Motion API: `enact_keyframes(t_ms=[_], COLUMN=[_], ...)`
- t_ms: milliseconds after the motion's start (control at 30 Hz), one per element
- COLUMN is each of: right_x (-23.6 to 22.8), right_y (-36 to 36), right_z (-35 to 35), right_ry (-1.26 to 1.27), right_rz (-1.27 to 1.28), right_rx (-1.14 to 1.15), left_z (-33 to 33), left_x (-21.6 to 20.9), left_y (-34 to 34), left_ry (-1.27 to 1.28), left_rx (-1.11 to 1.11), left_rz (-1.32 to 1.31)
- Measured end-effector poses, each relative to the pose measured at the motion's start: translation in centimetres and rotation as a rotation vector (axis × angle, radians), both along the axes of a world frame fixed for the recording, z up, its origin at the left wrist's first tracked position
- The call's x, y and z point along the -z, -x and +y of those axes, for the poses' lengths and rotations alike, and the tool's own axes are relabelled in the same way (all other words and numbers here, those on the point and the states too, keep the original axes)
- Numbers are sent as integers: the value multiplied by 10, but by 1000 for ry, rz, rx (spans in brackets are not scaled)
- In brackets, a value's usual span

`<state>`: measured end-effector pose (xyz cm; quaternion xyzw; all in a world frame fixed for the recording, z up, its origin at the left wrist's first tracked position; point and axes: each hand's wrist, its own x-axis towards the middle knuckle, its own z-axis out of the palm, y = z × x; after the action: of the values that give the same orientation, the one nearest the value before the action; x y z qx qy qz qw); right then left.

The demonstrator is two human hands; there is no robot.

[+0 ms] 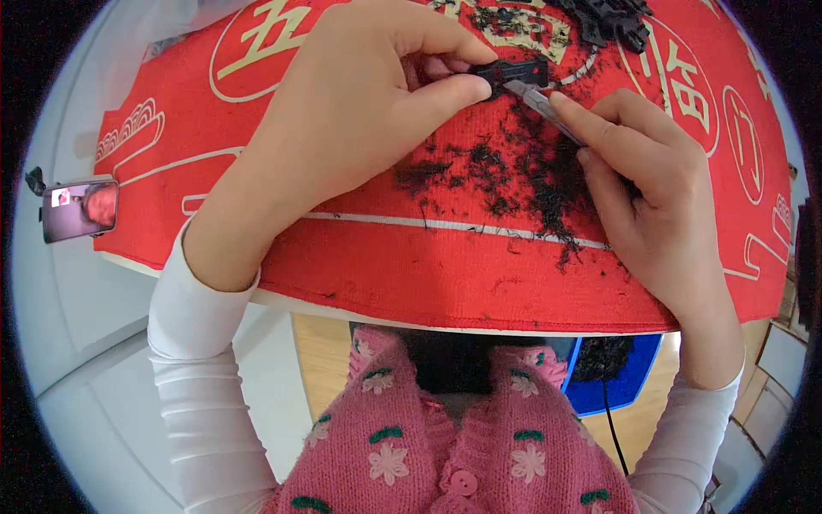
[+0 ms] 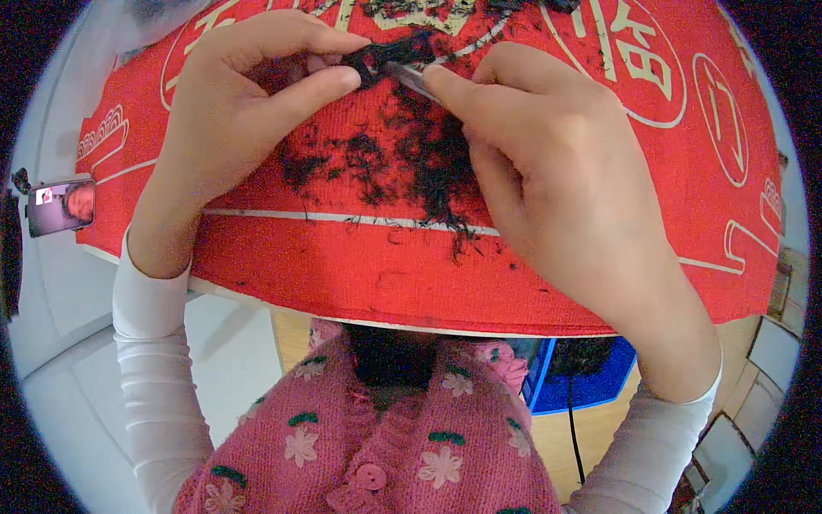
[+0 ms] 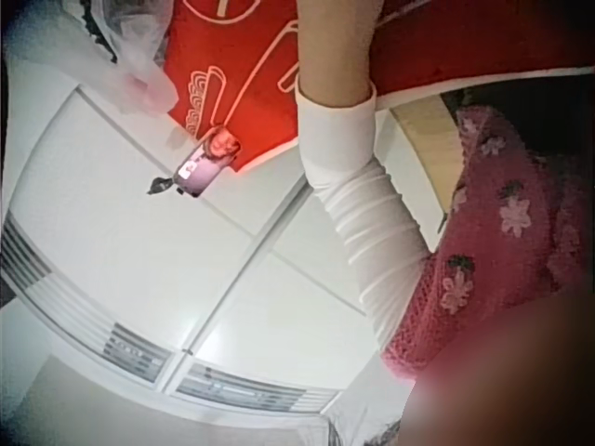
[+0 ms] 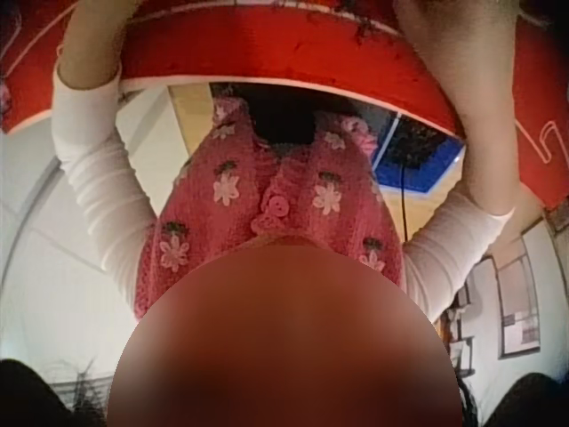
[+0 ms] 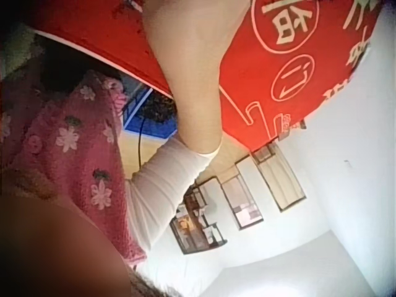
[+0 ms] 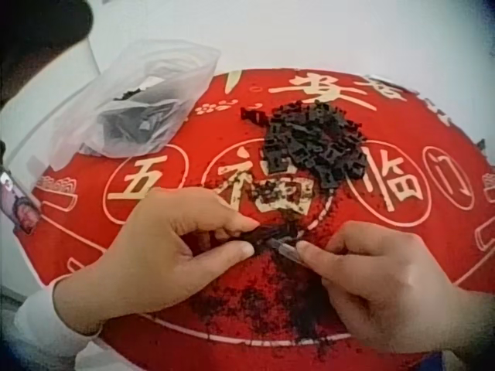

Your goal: Trim and sort small black components using a utility blade on a red work surface.

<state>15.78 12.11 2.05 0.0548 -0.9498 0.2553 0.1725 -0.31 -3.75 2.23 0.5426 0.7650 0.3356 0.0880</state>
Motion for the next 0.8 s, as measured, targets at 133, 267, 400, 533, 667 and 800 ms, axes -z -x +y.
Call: enact_keyframes(t_ms=[133, 267, 400, 533, 667, 800], right_x=[-1, -3, -5, -6, -6, -6], right_y=[-1, -3, -5, -6, -7, -8], right_z=[-2, -5, -9, -8, -6, -8], right_ry=[21, -53, -145, -212, -212, -200], right_rz=[-13, -39, -53, -72, -112, -90], right_rx=[-1, 12, 22, 34, 57, 31], left_z=[-1, -2, -2, -4, -4, -5], left_x=[2, 11, 8, 3, 2, 0], left_y=[3, 6, 1, -3, -4, -7], left_ry=[-30, -146, -173, -148, -109, -105], left_rx=[55, 84, 56, 17, 11, -24], left_rz=[81, 54, 0, -33, -3, -36])
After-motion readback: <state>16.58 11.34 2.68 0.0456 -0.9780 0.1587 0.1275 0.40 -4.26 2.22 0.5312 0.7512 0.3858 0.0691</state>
